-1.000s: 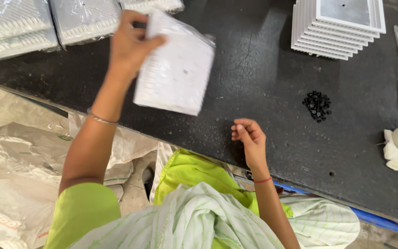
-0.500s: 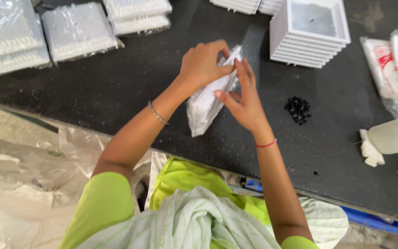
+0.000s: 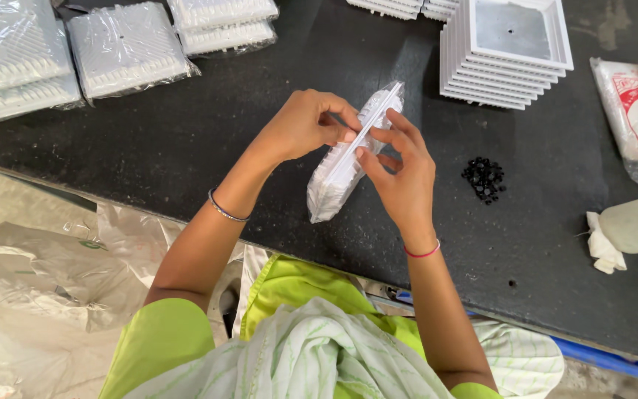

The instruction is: The person sits at a workbench assembling square white LED panel fixtures. They pick small black fasteners from a pile and press them into holes on the panel, fit the panel into a white frame, then wrap the assembled unit in clear plastic film and stack it with finished units.

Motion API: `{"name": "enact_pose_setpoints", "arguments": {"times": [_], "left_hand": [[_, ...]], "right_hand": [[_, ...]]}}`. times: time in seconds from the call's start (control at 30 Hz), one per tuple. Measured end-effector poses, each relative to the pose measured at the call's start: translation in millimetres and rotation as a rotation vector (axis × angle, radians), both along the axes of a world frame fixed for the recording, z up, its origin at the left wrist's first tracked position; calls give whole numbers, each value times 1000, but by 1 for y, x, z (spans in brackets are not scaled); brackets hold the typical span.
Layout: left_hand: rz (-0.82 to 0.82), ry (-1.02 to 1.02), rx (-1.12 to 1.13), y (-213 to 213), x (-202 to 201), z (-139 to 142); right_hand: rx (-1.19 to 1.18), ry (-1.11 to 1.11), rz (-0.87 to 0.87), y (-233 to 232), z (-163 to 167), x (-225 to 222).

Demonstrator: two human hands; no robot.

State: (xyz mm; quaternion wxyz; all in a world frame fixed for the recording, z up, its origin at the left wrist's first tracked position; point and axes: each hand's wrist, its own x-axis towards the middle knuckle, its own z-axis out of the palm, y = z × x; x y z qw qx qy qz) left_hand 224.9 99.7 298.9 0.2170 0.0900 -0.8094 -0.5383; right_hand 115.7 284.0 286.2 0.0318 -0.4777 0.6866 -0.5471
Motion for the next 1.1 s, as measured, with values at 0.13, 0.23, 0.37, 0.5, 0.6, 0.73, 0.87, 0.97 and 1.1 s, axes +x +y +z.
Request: {"name": "enact_pose_setpoints", "arguments": {"times": [0.13, 0.23, 0.37, 0.5, 0.6, 0.73, 0.87, 0.97, 1.1], "left_hand": [[84, -17, -192, 9, -4, 3], [126, -50, -320, 16, -1, 6], [114, 34, -255, 21, 8, 7], [122, 110, -640, 25, 15, 6], [176, 73, -633, 29, 18, 3], [191, 96, -518, 29, 21, 0], [171, 189, -518, 29, 23, -3], [120, 176, -541, 30, 24, -4], [85, 227, -677, 33, 23, -4]], "right_hand": [[-4, -32, -26, -2, 3, -1], [-22, -31, -14, 2, 4, 1], [42, 140, -20, 11, 4, 1], [26, 373, -40, 18, 0, 3], [30, 402, -30, 23, -2, 2], [3, 436, -17, 26, 2, -2], [-91, 537, 36, 18, 12, -9], [-19, 626, 159, 6, 18, -16], [125, 627, 151, 11, 21, -26]]}}
